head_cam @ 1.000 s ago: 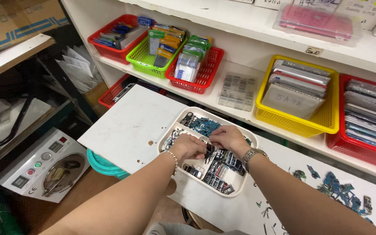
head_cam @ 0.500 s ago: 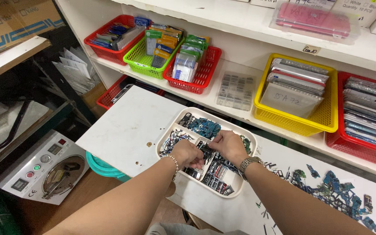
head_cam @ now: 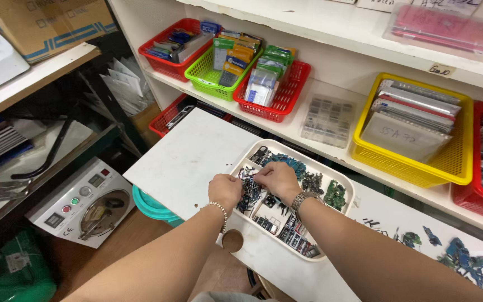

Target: The person sorts small electronic components from a pile on a white table into a compartmentalized tray. They pick up individual pieces, separate them, and place them into specific sections of the tray. The background shows shelves with labeled baskets containing various items.

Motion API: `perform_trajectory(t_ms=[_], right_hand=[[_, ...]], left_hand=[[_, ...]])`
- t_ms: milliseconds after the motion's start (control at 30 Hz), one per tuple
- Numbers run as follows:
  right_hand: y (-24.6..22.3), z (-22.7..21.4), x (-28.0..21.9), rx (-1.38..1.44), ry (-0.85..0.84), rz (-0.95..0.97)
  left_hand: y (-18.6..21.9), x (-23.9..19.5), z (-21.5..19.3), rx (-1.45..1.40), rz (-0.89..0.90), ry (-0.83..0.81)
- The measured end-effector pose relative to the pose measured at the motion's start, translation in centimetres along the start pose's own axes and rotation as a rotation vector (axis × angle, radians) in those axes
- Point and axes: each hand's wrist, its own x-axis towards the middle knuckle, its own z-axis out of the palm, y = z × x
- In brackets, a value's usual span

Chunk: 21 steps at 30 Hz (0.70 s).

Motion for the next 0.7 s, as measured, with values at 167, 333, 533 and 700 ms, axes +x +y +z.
perform_trajectory(t_ms=[167, 333, 533, 700], right_hand=[[-0.3, -0.4, -0.8, -0.237, 0.143, -0.190], [0.6, -4.1, -2.7, 0.009, 0.127, -0.022], [6.1, -11.5, -10.0, 0.436, 0.251, 0.209], [12.5, -16.9, -16.7, 0.475, 0.382, 0.327]], left_hand=[[-0.1, -0.2, 0.1, -0.065, -0.029, -0.079], [2.6, -2.2, 3.9, -0.162, 0.115, -0.212], [6.1, -7.7, 11.2, -0.217, 0.237, -0.462], [6.3, -12.3, 16.8, -0.190, 0.224, -0.653]])
